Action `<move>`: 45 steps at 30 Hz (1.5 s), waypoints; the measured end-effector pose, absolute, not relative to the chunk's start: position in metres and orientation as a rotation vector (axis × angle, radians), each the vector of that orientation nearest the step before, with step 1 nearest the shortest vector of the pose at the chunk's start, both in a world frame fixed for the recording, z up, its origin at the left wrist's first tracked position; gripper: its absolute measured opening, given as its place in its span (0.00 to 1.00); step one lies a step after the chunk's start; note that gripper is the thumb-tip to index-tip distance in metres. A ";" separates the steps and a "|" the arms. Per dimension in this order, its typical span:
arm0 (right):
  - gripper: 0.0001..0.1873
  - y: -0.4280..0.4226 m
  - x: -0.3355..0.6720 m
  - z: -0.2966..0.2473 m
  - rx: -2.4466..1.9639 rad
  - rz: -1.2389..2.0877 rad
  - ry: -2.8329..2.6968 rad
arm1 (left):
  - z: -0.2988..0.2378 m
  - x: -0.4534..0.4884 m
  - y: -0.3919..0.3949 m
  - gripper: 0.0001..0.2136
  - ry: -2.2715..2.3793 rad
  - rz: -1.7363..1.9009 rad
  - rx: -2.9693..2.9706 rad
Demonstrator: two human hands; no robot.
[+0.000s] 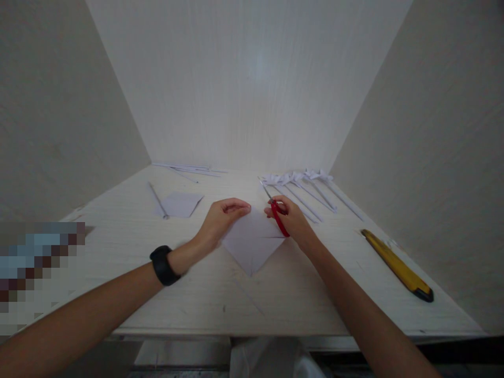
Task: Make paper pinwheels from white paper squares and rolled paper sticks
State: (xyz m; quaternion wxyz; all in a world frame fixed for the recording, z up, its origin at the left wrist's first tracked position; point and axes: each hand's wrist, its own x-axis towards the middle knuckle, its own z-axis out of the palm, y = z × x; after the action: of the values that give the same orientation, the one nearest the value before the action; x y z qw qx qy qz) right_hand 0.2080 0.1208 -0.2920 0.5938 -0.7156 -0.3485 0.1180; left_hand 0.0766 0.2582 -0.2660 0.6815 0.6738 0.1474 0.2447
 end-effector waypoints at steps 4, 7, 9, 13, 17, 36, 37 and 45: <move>0.17 0.120 0.206 -0.289 -1.669 0.287 -0.802 | -0.266 0.075 0.258 0.08 0.309 0.510 1.503; 0.16 0.120 0.203 -0.286 -1.632 0.313 -0.783 | -0.266 0.075 0.259 0.08 0.290 0.521 1.520; 0.16 0.119 0.200 -0.283 -1.591 0.340 -0.770 | -0.267 0.075 0.260 0.07 0.285 0.536 1.539; 0.17 0.117 0.195 -0.275 -1.569 0.450 -0.733 | -0.270 0.077 0.263 0.06 0.249 0.570 1.585; 0.18 0.115 0.190 -0.270 -1.559 0.531 -0.698 | -0.273 0.078 0.266 0.07 0.215 0.605 1.595; 0.20 0.114 0.199 -0.274 -1.517 0.470 -0.481 | -0.274 0.079 0.269 0.12 0.322 0.734 1.415; 0.20 0.114 0.199 -0.274 -1.507 0.465 -0.486 | -0.273 0.079 0.268 0.12 0.322 0.725 1.422; 0.18 0.115 0.201 -0.275 -1.494 0.439 -0.492 | -0.271 0.077 0.265 0.11 0.320 0.636 1.443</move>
State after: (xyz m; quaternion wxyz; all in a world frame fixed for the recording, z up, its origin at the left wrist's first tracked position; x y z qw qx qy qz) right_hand 0.2011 0.1149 -0.2749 0.6845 -0.6669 -0.2198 0.1960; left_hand 0.0769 0.2653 -0.2708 0.6935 0.6460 0.1434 0.2850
